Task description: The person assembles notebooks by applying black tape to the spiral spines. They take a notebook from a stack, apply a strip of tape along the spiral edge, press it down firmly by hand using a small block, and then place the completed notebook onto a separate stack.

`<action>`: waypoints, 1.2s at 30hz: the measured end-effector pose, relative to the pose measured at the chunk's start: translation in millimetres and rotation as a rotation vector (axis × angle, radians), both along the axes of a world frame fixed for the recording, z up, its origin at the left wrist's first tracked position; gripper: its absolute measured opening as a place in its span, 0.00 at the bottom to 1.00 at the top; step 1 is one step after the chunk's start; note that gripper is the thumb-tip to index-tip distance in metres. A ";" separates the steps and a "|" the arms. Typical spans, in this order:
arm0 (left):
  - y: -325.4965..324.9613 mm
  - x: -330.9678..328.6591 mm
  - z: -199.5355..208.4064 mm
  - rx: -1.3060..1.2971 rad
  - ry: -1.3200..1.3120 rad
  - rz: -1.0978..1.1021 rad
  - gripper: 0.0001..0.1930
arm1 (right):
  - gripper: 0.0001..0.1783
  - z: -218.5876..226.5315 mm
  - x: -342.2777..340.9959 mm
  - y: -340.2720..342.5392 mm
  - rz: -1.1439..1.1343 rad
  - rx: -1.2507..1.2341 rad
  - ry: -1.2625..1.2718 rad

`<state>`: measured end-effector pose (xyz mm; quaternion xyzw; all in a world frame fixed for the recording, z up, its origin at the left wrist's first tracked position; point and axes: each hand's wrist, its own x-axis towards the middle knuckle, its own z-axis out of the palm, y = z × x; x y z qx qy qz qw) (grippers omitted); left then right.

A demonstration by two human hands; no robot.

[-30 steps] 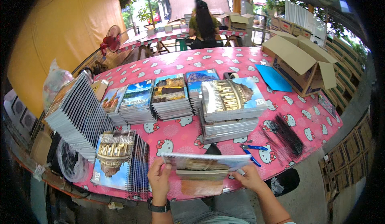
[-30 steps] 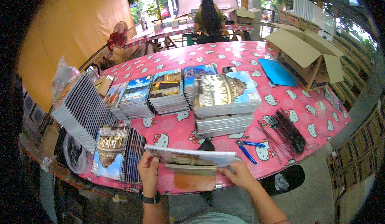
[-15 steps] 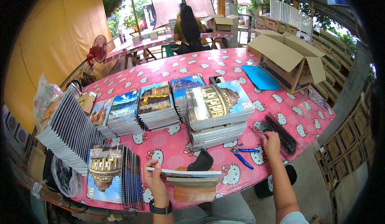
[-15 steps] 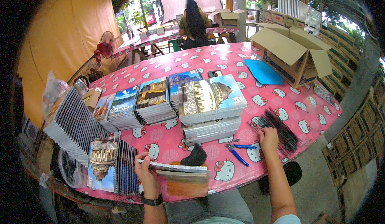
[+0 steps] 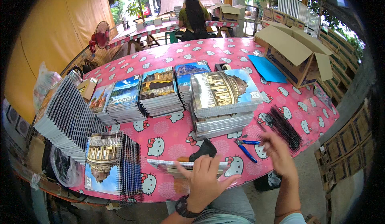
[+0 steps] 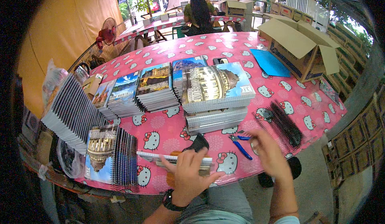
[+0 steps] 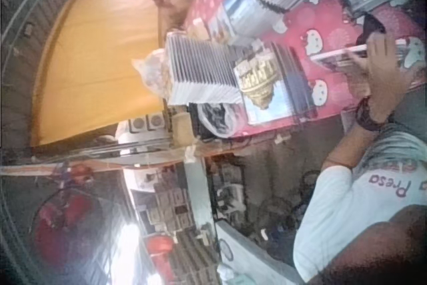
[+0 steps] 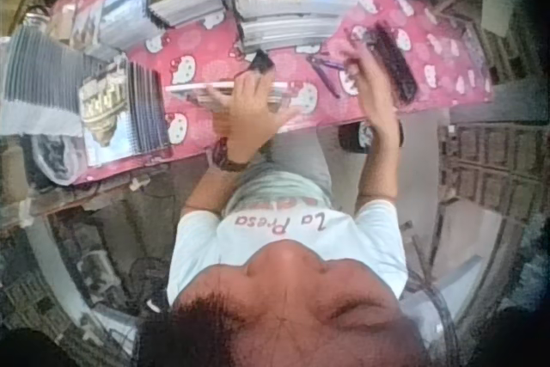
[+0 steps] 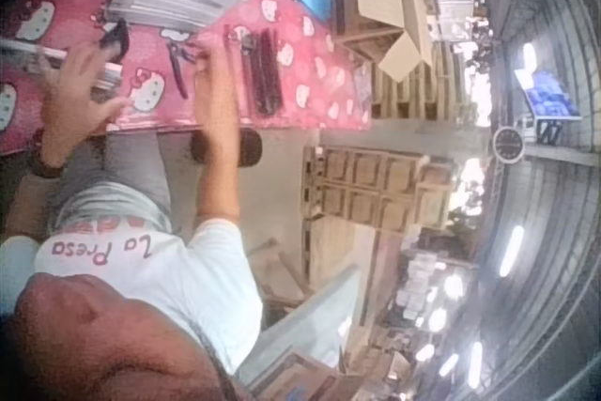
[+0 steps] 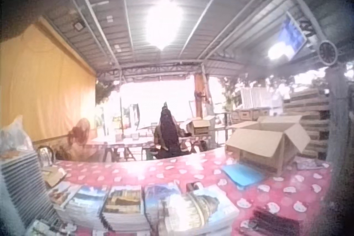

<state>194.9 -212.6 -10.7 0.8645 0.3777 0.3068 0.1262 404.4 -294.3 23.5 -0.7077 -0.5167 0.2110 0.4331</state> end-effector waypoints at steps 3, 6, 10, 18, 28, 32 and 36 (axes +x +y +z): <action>5.7 8.9 -12.6 -0.011 0.026 -0.023 0.16 | 0.14 -4.2 -31.3 2.7 0.146 0.032 0.032; 7.5 12.7 -19.4 0.097 -0.065 -0.001 0.14 | 0.12 -13.3 -35.7 7.6 0.233 0.052 0.010; 8.9 18.1 -27.0 0.190 -0.153 0.007 0.15 | 0.10 -21.4 -35.2 12.6 0.244 0.157 -0.047; 7.7 16.6 -28.1 0.237 -0.155 -0.012 0.19 | 0.12 -22.0 -26.4 22.7 0.495 0.056 -0.057; 17.2 -21.9 -4.5 0.091 -0.034 -0.472 0.13 | 0.24 -20.7 -24.2 28.0 0.658 -0.280 0.410; 18.1 -16.8 -10.0 0.146 -0.078 -0.468 0.11 | 0.30 -57.8 -6.7 73.7 0.518 -0.285 0.236; 18.6 -18.9 -3.5 0.164 0.016 -0.443 0.12 | 0.36 -122.2 -26.6 104.0 0.588 -0.006 -0.547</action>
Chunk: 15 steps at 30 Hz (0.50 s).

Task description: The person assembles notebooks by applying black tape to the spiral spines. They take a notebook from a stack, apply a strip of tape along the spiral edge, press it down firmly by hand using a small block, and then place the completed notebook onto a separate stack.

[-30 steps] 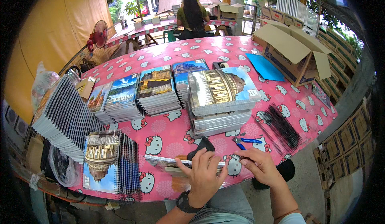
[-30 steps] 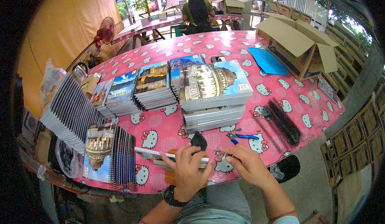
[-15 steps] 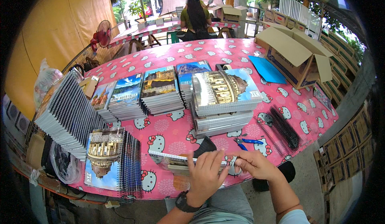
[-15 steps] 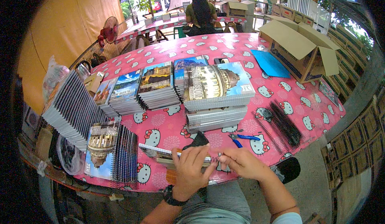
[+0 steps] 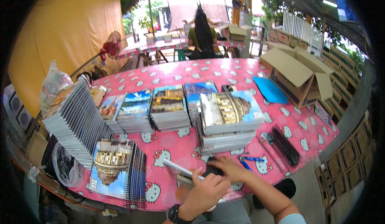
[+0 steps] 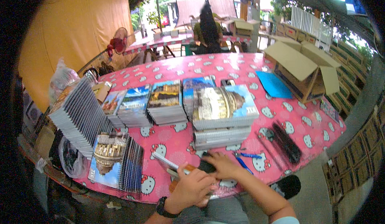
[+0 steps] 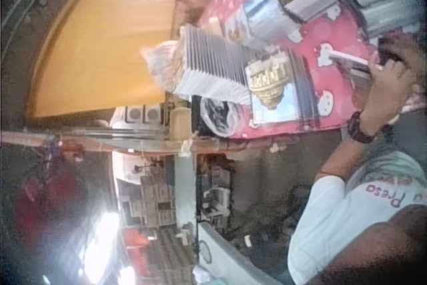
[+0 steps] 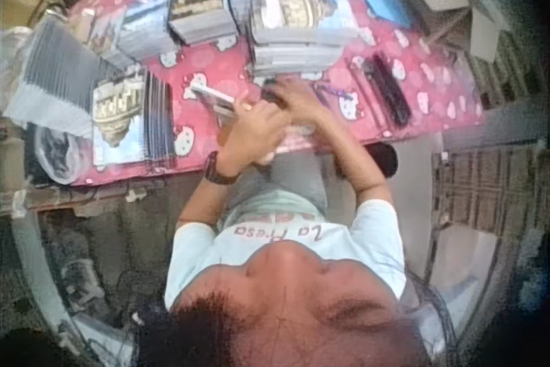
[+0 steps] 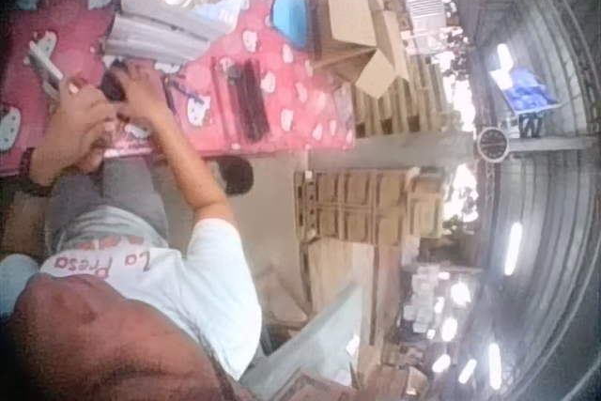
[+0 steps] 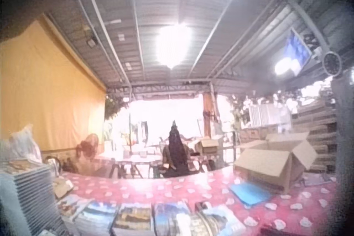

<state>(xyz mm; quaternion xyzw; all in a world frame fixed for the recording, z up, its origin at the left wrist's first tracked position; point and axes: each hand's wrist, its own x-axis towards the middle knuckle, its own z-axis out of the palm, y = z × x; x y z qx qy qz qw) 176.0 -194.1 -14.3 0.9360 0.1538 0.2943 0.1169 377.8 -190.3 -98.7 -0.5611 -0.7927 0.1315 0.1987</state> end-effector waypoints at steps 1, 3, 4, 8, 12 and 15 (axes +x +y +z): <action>1.5 -1.6 -0.8 0.018 0.064 0.027 0.12 | 0.36 0.9 -3.1 2.7 0.019 0.048 -0.042; 4.9 -1.4 0.4 -0.049 -0.027 -0.013 0.13 | 0.34 0.5 -6.5 6.2 0.000 0.041 -0.053; 5.9 -1.3 1.3 -0.087 -0.066 -0.039 0.14 | 0.33 0.1 -8.2 4.7 -0.046 -0.012 -0.023; 13.4 -6.4 -4.5 -0.128 0.004 -0.083 0.12 | 0.32 22.1 -10.9 -12.1 -0.177 -0.111 0.067; 12.1 -5.5 1.7 -0.153 -0.086 -0.032 0.09 | 0.36 33.7 2.3 -43.6 -0.207 -0.488 0.972; 12.0 -5.1 1.2 -0.117 -0.093 -0.040 0.08 | 0.42 7.7 11.7 -66.7 -0.139 -0.507 1.293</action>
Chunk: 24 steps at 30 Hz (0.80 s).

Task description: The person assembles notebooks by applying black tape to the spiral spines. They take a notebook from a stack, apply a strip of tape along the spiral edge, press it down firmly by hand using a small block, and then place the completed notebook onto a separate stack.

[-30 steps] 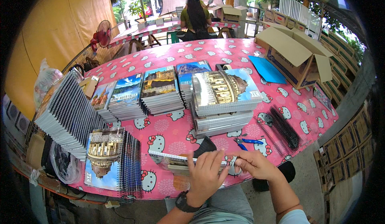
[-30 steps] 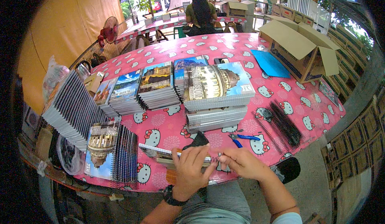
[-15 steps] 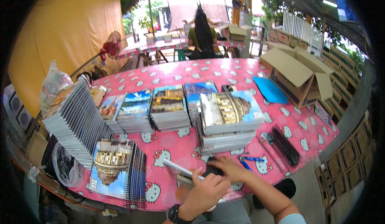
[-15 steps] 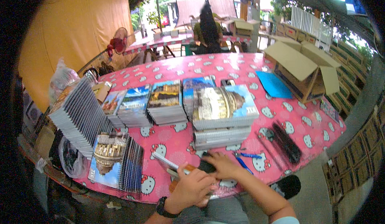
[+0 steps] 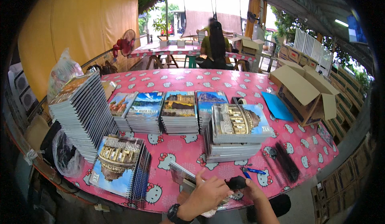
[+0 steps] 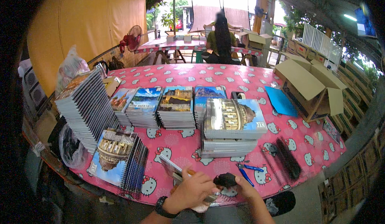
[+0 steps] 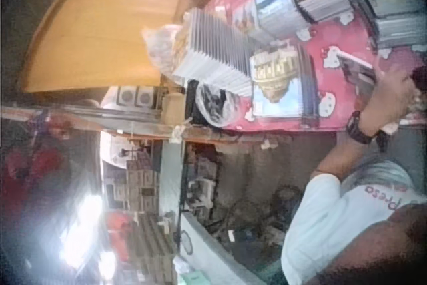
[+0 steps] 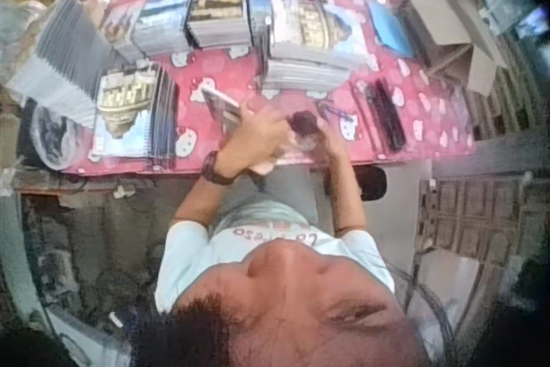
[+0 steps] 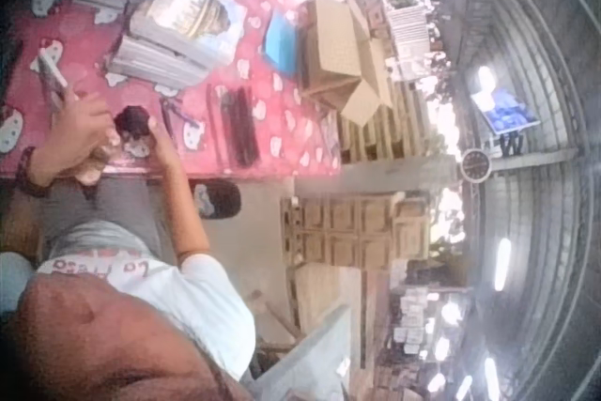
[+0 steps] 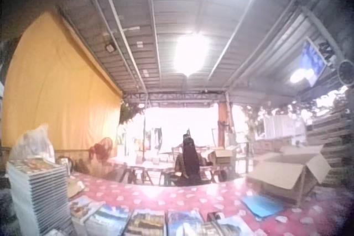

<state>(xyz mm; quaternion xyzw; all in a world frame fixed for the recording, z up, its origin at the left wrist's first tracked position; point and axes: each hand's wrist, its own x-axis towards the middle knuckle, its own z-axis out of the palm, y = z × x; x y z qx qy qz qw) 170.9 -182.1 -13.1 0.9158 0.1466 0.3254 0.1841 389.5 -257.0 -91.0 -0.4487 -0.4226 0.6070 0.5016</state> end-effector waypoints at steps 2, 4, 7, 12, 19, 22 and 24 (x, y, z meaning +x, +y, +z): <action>0.5 -0.1 0.7 0.003 -0.025 0.022 0.08 | 0.45 -6.8 -8.4 -8.0 -0.081 0.013 0.022; -1.0 0.7 1.9 0.004 -0.047 0.022 0.08 | 0.46 1.8 -16.3 -12.2 -0.121 0.062 0.143; 1.5 -6.6 -4.0 0.017 0.034 0.091 0.11 | 0.49 16.0 -18.4 -7.2 -0.124 0.057 0.045; 8.9 -26.4 6.7 -0.095 0.002 0.244 0.23 | 0.40 60.4 -24.6 -9.8 0.008 0.320 -0.288; 12.9 -24.7 -1.9 -0.074 -0.052 0.260 0.27 | 0.31 84.5 -11.6 1.2 -0.017 0.344 -0.680; 10.8 -26.0 -2.0 -0.088 -0.038 0.268 0.29 | 0.34 91.5 -14.5 14.8 -0.079 0.204 -1.170; 11.3 -27.9 1.1 -0.088 -0.039 0.284 0.30 | 0.30 92.5 -19.8 8.1 0.036 0.390 -0.591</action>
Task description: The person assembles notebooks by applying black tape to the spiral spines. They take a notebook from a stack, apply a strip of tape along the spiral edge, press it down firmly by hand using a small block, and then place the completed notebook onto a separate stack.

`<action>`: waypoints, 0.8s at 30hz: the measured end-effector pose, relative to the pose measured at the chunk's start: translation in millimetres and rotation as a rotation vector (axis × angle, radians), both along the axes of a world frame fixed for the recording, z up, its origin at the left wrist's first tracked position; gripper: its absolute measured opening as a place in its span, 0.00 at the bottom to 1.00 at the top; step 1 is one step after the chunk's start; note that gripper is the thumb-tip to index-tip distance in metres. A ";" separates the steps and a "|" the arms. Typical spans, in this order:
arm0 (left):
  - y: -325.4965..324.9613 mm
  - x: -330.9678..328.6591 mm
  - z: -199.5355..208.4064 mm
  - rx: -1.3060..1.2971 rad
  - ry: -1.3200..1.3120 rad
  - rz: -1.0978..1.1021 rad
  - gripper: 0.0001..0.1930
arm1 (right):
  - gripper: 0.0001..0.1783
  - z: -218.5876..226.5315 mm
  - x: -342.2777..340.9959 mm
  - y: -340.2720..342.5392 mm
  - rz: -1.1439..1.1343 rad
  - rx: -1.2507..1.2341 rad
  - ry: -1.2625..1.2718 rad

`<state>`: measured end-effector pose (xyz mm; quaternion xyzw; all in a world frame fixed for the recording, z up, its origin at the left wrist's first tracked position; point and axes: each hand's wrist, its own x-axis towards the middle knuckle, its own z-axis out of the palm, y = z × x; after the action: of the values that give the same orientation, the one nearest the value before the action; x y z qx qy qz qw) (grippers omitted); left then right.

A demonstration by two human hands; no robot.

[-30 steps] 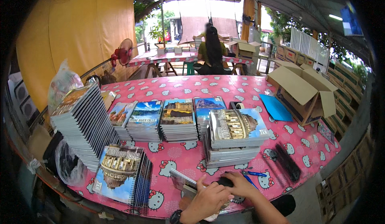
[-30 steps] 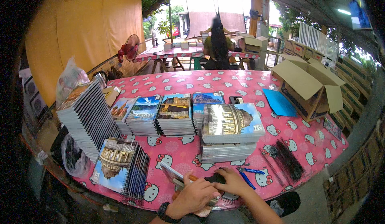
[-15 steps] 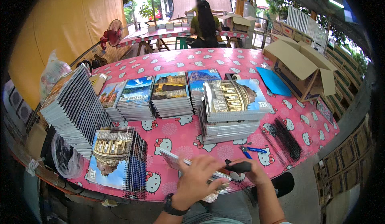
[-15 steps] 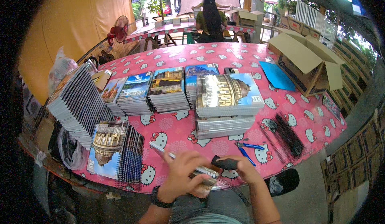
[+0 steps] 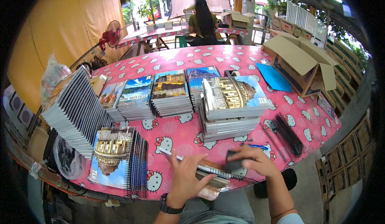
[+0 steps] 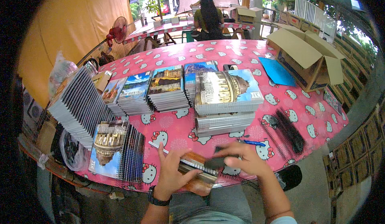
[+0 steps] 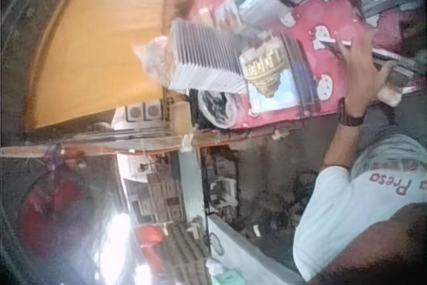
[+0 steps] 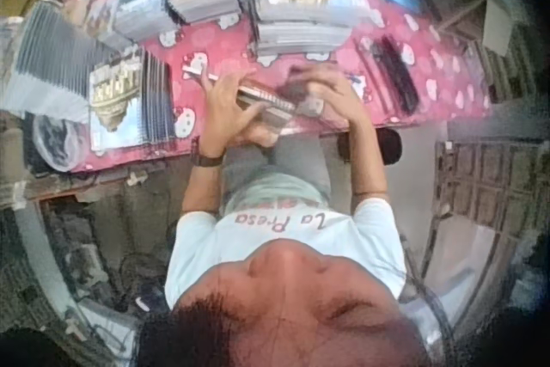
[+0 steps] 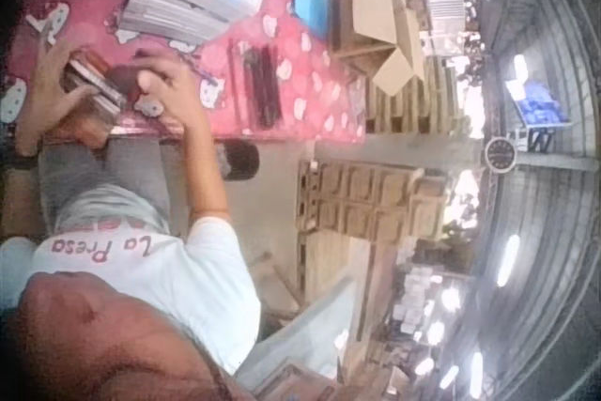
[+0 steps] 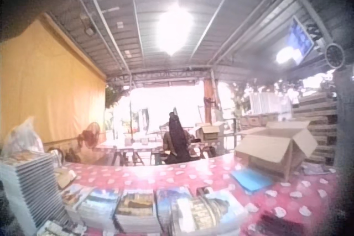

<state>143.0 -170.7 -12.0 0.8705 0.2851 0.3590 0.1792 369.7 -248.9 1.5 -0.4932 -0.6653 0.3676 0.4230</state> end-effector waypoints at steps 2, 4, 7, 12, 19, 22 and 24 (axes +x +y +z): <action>-2.2 -1.3 -6.2 -0.018 0.018 0.004 0.31 | 0.27 -1.3 -9.2 -1.5 0.190 0.046 0.275; 0.9 0.0 -0.2 0.047 -0.002 0.056 0.30 | 0.29 5.0 -4.9 11.7 -0.083 -0.051 -0.274; 5.0 -7.9 0.4 0.045 0.008 0.090 0.29 | 0.28 4.4 -1.0 9.4 -0.024 -0.045 -0.155; 8.4 -7.2 -3.4 0.029 -0.021 0.074 0.29 | 0.26 -0.8 -3.7 20.4 -0.022 -0.042 -0.233; 10.0 -7.9 -12.3 0.083 -0.098 0.175 0.46 | 0.23 0.7 -8.7 35.0 0.042 -0.107 -0.106; 9.5 -21.5 -17.2 0.071 -0.153 0.409 0.66 | 0.23 -4.7 -8.9 31.6 0.160 0.103 0.151; 18.6 -24.6 -25.4 -0.060 -0.270 0.401 0.65 | 0.24 -8.4 -16.2 35.5 0.041 0.057 -0.121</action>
<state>118.4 -152.1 -37.4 0.7349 0.4361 0.4918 0.1667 353.5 -213.4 -6.9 -0.4886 -0.7099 0.3263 0.3883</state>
